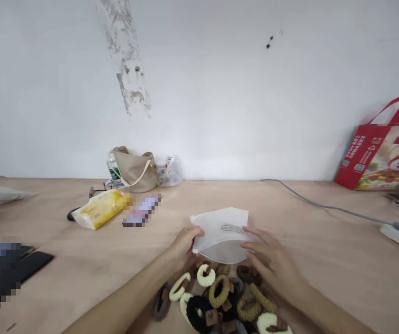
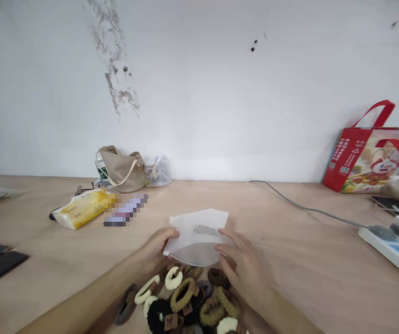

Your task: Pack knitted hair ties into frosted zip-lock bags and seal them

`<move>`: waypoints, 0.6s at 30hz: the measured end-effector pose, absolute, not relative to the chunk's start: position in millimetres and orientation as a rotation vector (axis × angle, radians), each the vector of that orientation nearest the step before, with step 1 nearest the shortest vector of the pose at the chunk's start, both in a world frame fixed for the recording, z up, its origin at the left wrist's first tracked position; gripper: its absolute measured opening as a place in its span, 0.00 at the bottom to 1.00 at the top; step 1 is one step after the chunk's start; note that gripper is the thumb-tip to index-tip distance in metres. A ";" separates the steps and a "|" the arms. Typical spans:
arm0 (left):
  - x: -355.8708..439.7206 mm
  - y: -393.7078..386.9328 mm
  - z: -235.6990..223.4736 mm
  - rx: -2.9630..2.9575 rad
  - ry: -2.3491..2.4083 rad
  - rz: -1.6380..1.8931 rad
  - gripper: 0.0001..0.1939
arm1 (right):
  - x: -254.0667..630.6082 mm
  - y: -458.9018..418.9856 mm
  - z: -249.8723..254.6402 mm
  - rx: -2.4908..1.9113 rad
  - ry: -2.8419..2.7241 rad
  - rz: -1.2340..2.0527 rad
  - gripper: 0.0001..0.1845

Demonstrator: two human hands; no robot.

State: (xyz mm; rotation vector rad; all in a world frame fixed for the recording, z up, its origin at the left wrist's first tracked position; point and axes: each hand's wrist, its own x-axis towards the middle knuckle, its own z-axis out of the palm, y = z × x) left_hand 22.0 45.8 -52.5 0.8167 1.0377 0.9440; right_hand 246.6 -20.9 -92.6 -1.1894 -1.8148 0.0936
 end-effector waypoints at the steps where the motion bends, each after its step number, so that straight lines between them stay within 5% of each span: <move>1: 22.3 45.7 -53.3 0.848 1.044 1.002 0.07 | 246.3 -20.0 -95.2 -1.183 -1.820 0.144 0.13; 7: 22.9 44.2 -49.2 1.126 1.044 1.274 0.15 | 243.5 -21.7 -94.1 -1.217 -1.717 0.249 0.18; 18: 35.0 40.7 -48.4 1.287 0.955 1.047 0.32 | 238.5 -12.7 -88.4 -1.233 -1.653 0.572 0.22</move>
